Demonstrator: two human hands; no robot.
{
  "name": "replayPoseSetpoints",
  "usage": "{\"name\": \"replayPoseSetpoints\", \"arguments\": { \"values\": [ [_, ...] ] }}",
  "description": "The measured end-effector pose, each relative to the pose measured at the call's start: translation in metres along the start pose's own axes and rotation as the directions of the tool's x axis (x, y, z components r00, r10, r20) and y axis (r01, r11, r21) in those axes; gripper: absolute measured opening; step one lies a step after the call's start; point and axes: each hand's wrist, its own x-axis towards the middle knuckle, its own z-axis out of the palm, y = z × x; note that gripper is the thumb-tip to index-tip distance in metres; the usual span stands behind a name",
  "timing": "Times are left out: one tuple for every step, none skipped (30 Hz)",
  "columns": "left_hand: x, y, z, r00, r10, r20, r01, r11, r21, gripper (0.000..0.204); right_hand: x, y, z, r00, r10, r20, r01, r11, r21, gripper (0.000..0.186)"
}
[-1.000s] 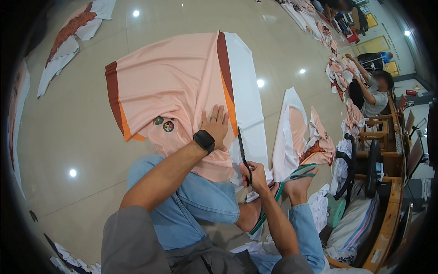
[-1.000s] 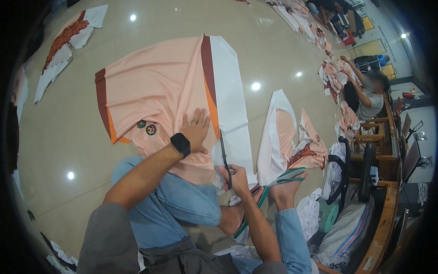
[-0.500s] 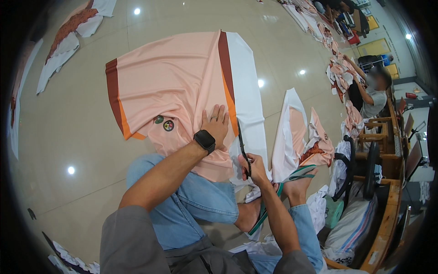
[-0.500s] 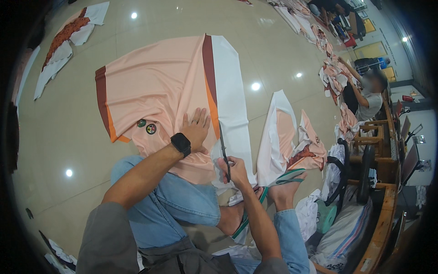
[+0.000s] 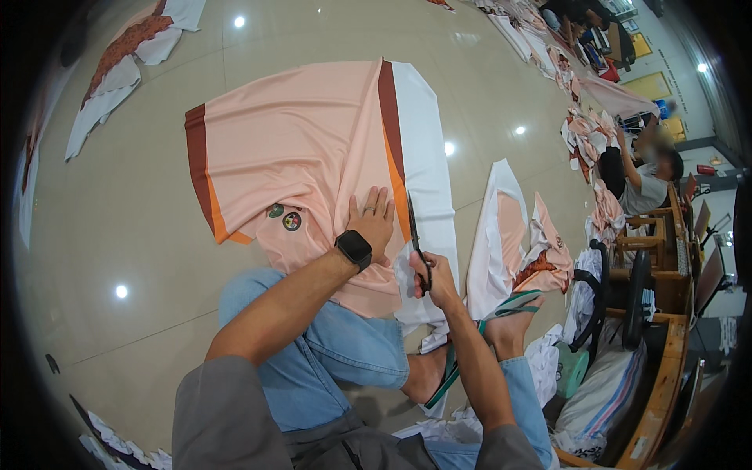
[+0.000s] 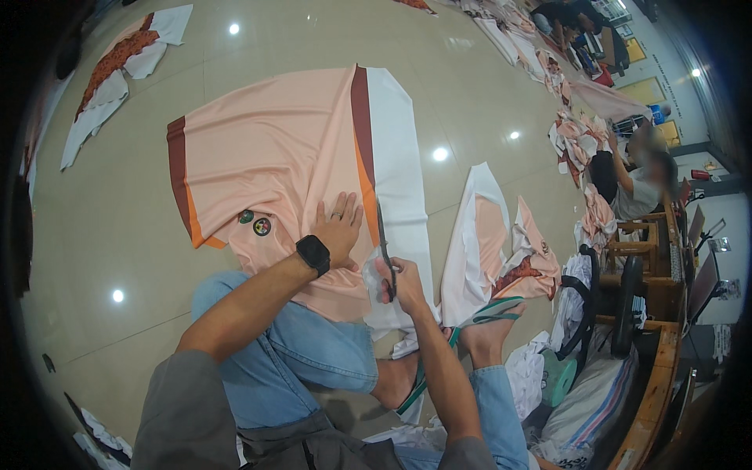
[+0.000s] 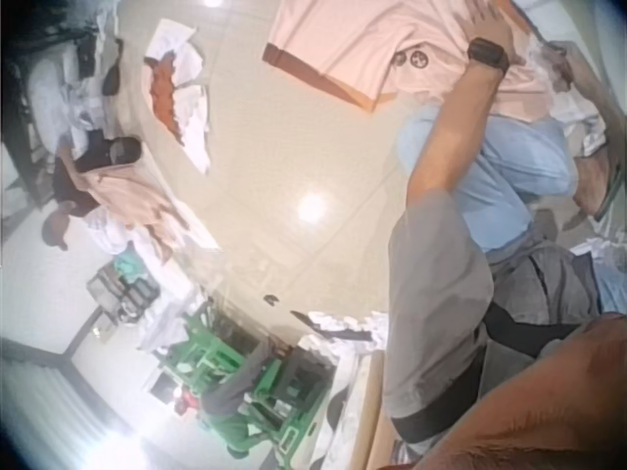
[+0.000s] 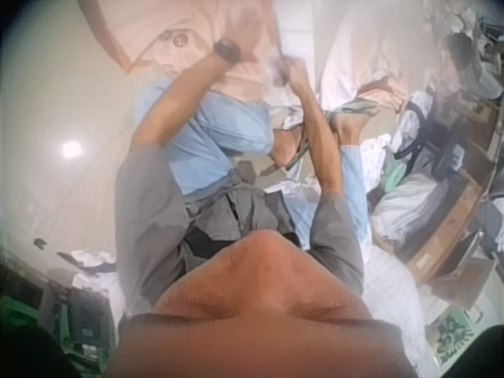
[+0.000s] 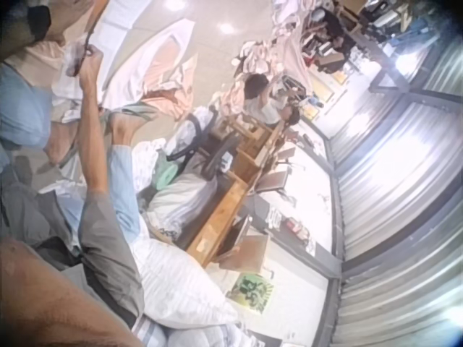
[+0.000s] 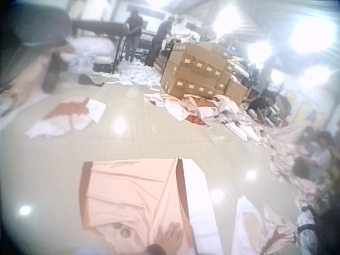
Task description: The person sits on the floor and uses scissors to cut a peach-colored t-shirt along its seams and edges. The person repeatedly repositions the garment and cuts away sections, leaving cut pieces on the floor.
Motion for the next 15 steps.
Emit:
{"name": "replayPoseSetpoints", "arguments": {
  "values": [
    [0.000,0.001,0.001,1.000,-0.001,0.000,0.001,1.000,0.003,0.139,0.001,0.001,-0.001,1.000,0.002,0.005,-0.002,0.998,0.065,0.068],
    [0.000,0.002,0.000,1.000,-0.003,-0.001,0.003,1.000,0.008,0.139,0.000,-0.002,-0.001,1.000,0.003,0.010,-0.004,0.991,0.130,0.067],
    [0.000,0.002,-0.001,1.000,-0.006,0.006,0.006,1.000,0.007,0.139,0.001,-0.005,-0.001,1.000,0.004,0.016,-0.007,0.981,0.195,0.067],
    [-0.001,0.001,-0.002,1.000,-0.010,0.012,0.010,1.000,0.007,0.139,0.004,-0.007,0.000,1.000,0.007,0.013,-0.009,0.981,0.196,0.067],
    [-0.001,0.001,-0.004,1.000,-0.012,0.015,0.012,1.000,0.007,0.139,0.008,-0.010,0.001,1.000,0.008,0.008,-0.009,0.981,0.196,0.066],
    [-0.001,0.002,-0.005,1.000,-0.014,0.018,0.013,1.000,0.011,0.139,0.011,-0.013,0.002,1.000,0.008,0.004,-0.009,0.981,0.195,0.066],
    [-0.002,0.003,-0.006,1.000,-0.015,0.022,0.015,1.000,0.015,0.139,0.015,-0.017,0.001,1.000,0.002,0.005,-0.003,0.986,0.167,0.066],
    [-0.003,0.003,-0.006,0.999,-0.017,0.027,0.017,1.000,0.018,0.138,0.017,-0.019,0.001,1.000,-0.001,0.008,0.000,0.990,0.139,0.067],
    [-0.002,0.002,-0.004,1.000,-0.014,0.020,0.014,1.000,0.013,0.138,0.019,-0.021,0.002,1.000,-0.005,0.011,0.004,0.994,0.111,0.067],
    [0.000,0.001,-0.002,1.000,-0.012,0.012,0.011,1.000,0.008,0.139,0.021,-0.023,0.002,1.000,-0.009,-0.001,0.009,0.998,0.064,0.067],
    [0.000,0.001,-0.002,1.000,-0.009,0.007,0.009,1.000,0.003,0.139,0.022,-0.022,0.003,1.000,-0.011,-0.012,0.012,1.000,0.018,0.067],
    [0.000,0.001,-0.001,1.000,-0.009,0.010,0.009,1.000,0.001,0.139,0.023,-0.022,0.003,1.000,-0.015,-0.024,0.014,0.999,-0.029,0.066],
    [0.001,0.002,-0.001,1.000,-0.010,0.014,0.010,1.000,0.000,0.139,0.024,-0.021,0.003,1.000,-0.012,-0.017,0.012,1.000,-0.002,0.067],
    [0.000,0.001,-0.001,1.000,-0.013,0.016,0.013,1.000,0.000,0.139,0.024,-0.021,0.001,1.000,-0.012,-0.007,0.012,1.000,0.025,0.067],
    [0.000,0.001,0.000,1.000,-0.015,0.008,0.015,1.000,0.004,0.139,0.025,-0.020,0.001,1.000,-0.012,0.003,0.012,0.999,0.052,0.067]
  ]
}}
